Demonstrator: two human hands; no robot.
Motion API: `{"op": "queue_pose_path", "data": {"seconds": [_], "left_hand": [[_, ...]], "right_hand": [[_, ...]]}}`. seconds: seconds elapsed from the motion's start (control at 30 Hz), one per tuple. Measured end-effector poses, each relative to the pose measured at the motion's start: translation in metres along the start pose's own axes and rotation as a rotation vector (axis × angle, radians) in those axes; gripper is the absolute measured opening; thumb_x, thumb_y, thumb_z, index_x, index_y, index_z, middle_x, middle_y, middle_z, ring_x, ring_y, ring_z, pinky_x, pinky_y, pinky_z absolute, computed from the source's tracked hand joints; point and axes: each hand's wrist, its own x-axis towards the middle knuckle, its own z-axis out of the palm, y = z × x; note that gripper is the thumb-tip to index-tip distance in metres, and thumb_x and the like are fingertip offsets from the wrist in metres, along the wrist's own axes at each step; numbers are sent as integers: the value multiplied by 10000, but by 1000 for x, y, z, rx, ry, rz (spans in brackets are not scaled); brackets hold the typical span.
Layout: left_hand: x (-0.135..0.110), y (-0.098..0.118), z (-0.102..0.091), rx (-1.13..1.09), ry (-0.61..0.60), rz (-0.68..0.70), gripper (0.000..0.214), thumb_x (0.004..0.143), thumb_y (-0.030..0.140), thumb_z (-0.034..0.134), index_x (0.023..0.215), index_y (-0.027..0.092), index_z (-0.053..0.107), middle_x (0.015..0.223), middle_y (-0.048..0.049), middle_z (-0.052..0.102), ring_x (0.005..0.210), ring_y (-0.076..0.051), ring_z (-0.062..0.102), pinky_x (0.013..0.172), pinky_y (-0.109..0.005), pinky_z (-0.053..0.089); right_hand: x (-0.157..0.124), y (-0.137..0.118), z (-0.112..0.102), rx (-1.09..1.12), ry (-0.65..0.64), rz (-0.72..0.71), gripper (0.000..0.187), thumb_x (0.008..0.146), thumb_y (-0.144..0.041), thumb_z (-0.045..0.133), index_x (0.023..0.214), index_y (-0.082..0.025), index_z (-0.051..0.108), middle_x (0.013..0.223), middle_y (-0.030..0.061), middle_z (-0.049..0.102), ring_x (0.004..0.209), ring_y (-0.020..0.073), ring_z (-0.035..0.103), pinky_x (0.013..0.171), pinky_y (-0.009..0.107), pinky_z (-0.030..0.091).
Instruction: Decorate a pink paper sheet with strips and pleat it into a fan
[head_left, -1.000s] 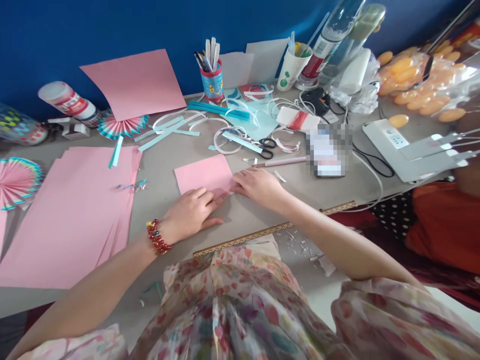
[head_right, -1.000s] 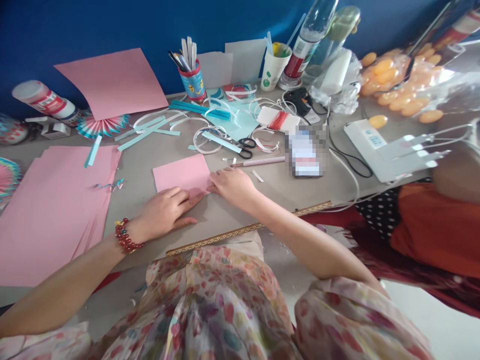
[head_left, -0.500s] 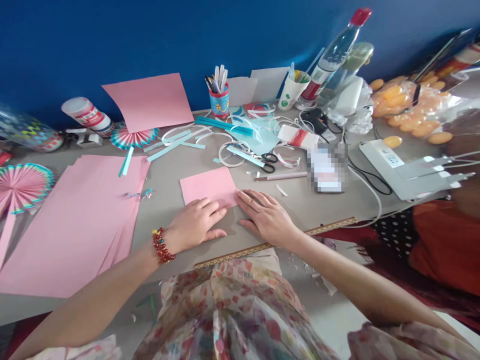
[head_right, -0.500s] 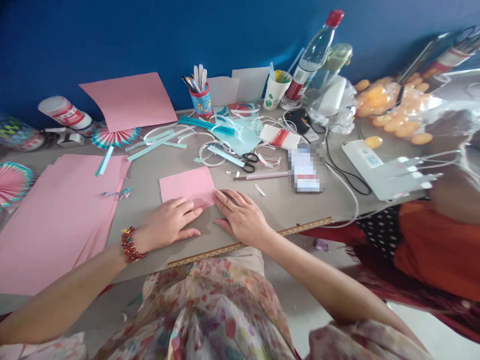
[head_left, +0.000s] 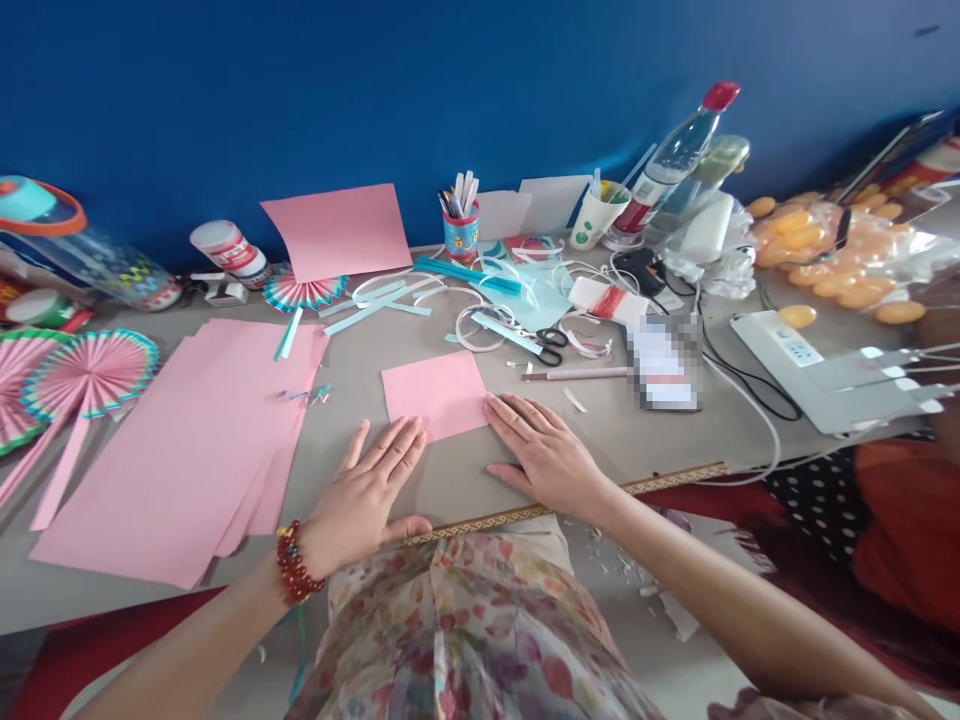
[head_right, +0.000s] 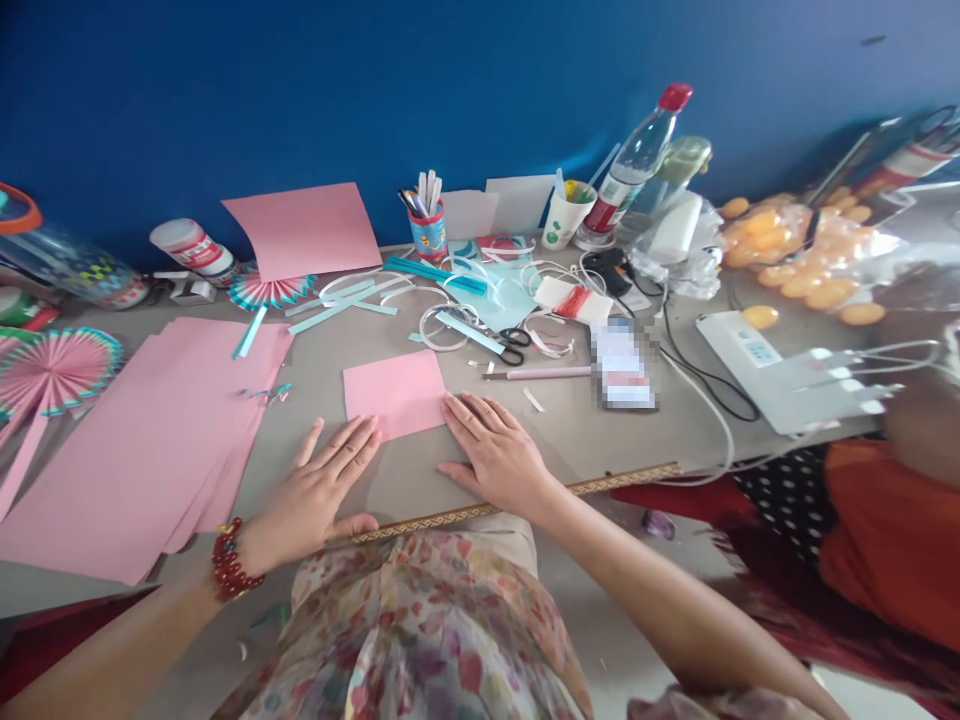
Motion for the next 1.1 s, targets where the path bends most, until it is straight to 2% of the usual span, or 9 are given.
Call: {"op": "queue_pose_path", "data": {"seconds": [0.13, 0.33, 0.47, 0.57, 0.67, 0.8, 0.93, 1.0, 1.1], "left_hand": [[-3, 2, 1, -11, 6, -20, 999, 863, 783, 299, 1567, 98, 117, 1605, -163, 233, 1484, -321, 204, 1203, -548, -10], [-4, 1, 3, -18, 62, -3, 953, 876, 755, 330, 1568, 129, 137, 1605, -141, 250, 1487, -310, 209, 1211, -506, 87], [-4, 2, 2, -51, 66, -6, 888, 915, 675, 384, 1571, 144, 109, 1601, -141, 265, 1488, -294, 217, 1208, -493, 144], [-7, 1, -2, -163, 110, -74, 794, 963, 562, 409, 1572, 160, 96, 1593, -153, 283, 1485, -288, 231, 1198, -498, 208], [-15, -1, -5, -369, 314, -293, 543, 1001, 399, 421, 1499, 216, 304, 1551, -139, 363, 1449, -274, 317, 1150, -468, 337], [-19, 4, -8, -625, 656, -572, 277, 992, 314, 454, 1249, 235, 517, 1308, -110, 570, 1240, -235, 553, 999, -391, 502], [7, 20, -16, -665, 554, -358, 528, 937, 362, 572, 1419, 228, 403, 1405, -129, 523, 1277, -251, 533, 997, -383, 525], [25, 26, -23, -533, 586, -248, 595, 921, 340, 603, 1459, 234, 370, 1420, -122, 528, 1309, -257, 504, 1047, -411, 490], [41, 24, -32, -350, 690, -176, 500, 944, 195, 545, 1426, 258, 428, 1322, -82, 622, 1239, -228, 556, 1032, -407, 485]], "right_hand": [[-2, 2, 1, -2, 9, -21, 719, 970, -535, 452, 1539, -128, 289, 1584, 101, 321, 1445, 288, 293, 1167, 480, 303], [5, -10, -7, -27, 70, 1, 671, 957, -454, 519, 1506, -110, 344, 1580, 123, 327, 1423, 283, 315, 1159, 467, 301], [29, -30, -11, -48, 142, -62, 434, 952, -294, 550, 1368, -175, 519, 1464, 88, 506, 1323, 257, 419, 1131, 439, 303], [47, -39, -7, -64, 112, -118, 170, 936, -233, 572, 1081, -196, 652, 1144, 80, 687, 1072, 238, 557, 934, 391, 429], [55, -38, -6, -12, 117, -104, 91, 933, -207, 565, 890, -194, 644, 886, 62, 682, 870, 218, 573, 745, 347, 441], [53, -38, -12, 321, 325, -51, 98, 954, -225, 526, 963, -199, 620, 895, 55, 677, 822, 188, 584, 746, 313, 455], [55, -54, -12, 646, 507, 103, 105, 908, -265, 595, 1002, -219, 601, 866, 25, 679, 714, 149, 614, 694, 265, 502], [59, -63, -8, 714, 548, 112, 104, 875, -285, 615, 962, -228, 619, 851, 19, 691, 731, 158, 643, 687, 262, 525], [66, -67, -3, 720, 576, 49, 107, 873, -302, 561, 850, -228, 635, 818, 34, 712, 726, 179, 671, 682, 283, 552]]}}
